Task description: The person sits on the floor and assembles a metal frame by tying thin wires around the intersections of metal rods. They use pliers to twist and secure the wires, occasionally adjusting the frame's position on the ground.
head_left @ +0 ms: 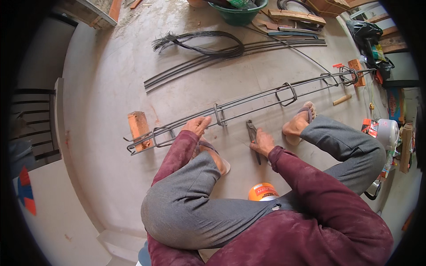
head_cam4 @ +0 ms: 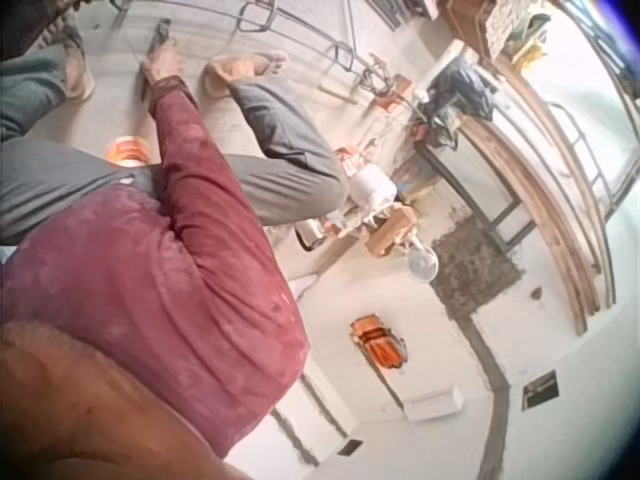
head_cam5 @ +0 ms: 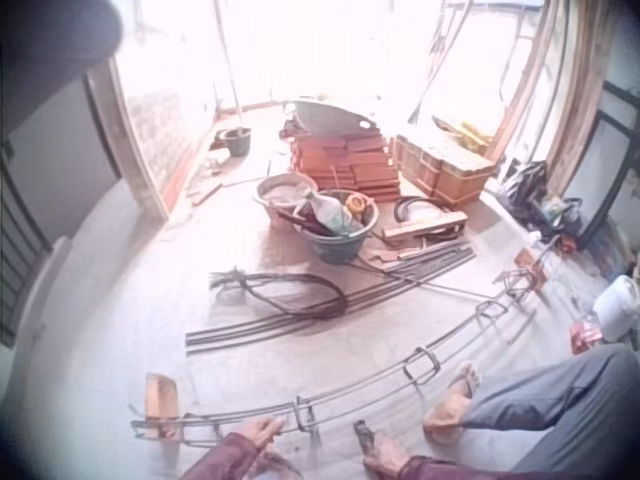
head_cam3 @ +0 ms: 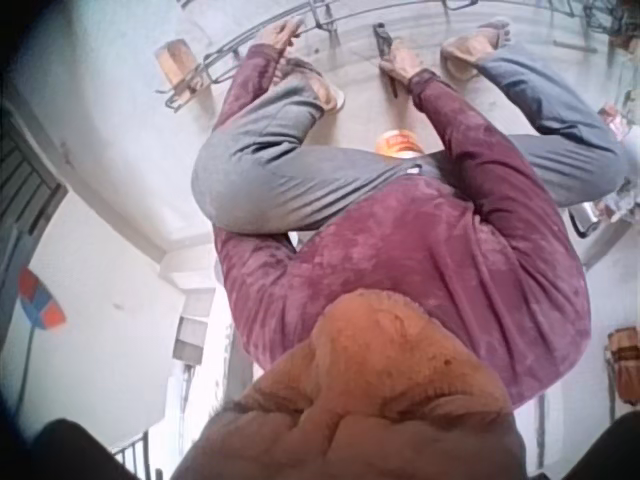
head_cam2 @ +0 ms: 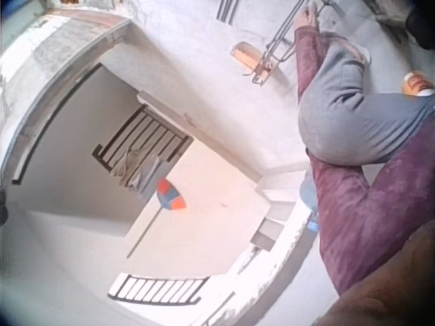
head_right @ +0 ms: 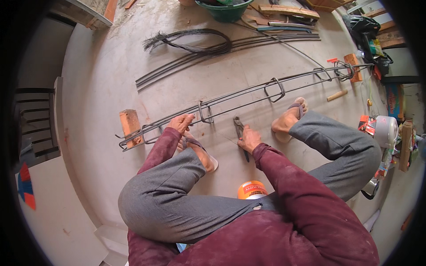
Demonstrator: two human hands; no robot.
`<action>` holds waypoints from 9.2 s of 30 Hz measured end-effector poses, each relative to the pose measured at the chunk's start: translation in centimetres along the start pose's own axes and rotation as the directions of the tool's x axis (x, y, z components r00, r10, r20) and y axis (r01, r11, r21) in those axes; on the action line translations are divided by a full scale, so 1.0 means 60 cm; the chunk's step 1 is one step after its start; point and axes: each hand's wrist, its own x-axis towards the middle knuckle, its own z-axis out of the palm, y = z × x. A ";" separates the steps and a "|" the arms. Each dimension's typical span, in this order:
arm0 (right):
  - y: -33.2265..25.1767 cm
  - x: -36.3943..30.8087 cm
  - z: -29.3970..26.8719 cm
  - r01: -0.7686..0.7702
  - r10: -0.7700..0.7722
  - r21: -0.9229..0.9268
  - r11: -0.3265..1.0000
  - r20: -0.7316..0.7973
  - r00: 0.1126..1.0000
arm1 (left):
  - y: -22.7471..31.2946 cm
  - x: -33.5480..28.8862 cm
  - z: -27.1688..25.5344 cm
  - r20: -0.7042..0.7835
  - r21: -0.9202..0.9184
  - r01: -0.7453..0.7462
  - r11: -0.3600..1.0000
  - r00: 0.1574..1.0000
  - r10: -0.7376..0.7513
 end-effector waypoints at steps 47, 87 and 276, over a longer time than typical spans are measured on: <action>-0.152 -0.119 -0.015 0.059 -0.205 0.650 0.758 0.152 0.967 | -0.025 0.066 0.049 0.138 -0.359 -0.034 0.933 0.986 0.089; -0.163 -0.118 -0.034 -0.283 -0.063 0.708 0.647 0.419 0.906 | -0.023 0.058 0.048 0.045 -0.341 -0.110 0.934 0.990 0.133; 0.230 -0.077 -0.355 -0.373 -0.027 0.879 0.296 0.398 0.917 | 0.020 0.080 0.026 -0.053 -0.339 -0.212 0.917 0.977 0.206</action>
